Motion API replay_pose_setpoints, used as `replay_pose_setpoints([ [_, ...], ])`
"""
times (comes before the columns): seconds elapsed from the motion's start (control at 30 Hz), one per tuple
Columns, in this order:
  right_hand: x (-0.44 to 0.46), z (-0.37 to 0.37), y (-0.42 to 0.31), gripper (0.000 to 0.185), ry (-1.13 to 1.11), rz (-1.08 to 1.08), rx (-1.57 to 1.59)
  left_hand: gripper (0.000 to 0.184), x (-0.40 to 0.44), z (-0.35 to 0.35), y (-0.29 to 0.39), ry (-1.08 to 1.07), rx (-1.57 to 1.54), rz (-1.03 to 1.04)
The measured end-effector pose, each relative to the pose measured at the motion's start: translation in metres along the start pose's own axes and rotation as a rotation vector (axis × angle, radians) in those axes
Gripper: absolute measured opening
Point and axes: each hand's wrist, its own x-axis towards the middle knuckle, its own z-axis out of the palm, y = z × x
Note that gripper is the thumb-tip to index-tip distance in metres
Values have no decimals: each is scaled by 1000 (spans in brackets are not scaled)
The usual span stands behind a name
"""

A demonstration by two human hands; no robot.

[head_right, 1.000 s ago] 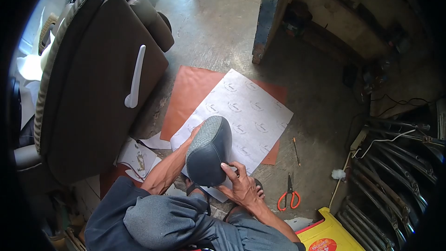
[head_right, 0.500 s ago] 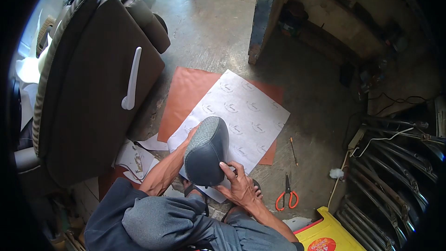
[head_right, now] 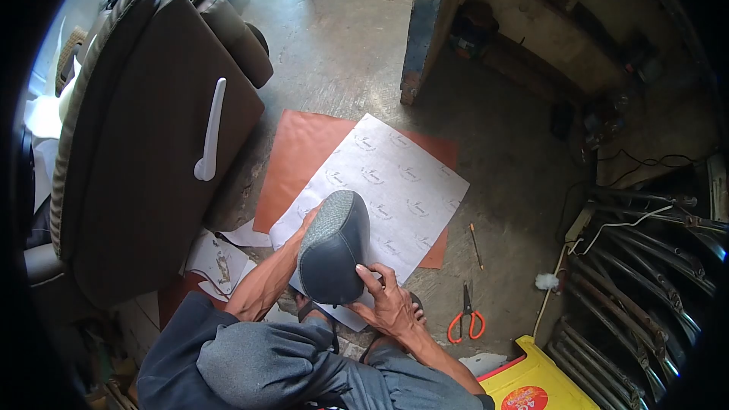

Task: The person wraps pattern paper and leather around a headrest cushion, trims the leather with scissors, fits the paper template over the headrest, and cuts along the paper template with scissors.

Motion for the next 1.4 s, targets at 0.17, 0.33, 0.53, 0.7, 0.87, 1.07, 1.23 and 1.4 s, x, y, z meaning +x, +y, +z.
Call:
replay_pose_setpoints([
  [0.17, -2, -1, 4, 97, 29, 22, 40, 47, 10, -12, -4, 30, -47, -98],
  [0.33, -7, -11, 8, 96, -1, 152, 166, 59, -28, 36, 19, 70, -89, -55],
  [0.53, -24, -31, 32, 84, 150, 340, 243, 72, -67, 16, 27, 45, 109, -27],
  [0.7, -59, -12, 85, 84, 62, 644, 297, 60, -93, -11, 18, -78, 493, -25],
  [0.87, -58, -14, 93, 96, -95, 832, 283, 58, -94, 11, -5, 84, 599, 46],
  [1.07, -53, -35, 80, 112, 8, 742, 484, 57, -72, 10, -4, 142, 804, 60],
  [1.23, -44, -8, 86, 104, 251, 883, 434, 54, -56, -17, 29, 313, 1190, 10],
  [1.4, -46, -2, 101, 90, 278, 970, 619, 50, -78, -50, 23, 775, 1700, 375],
])
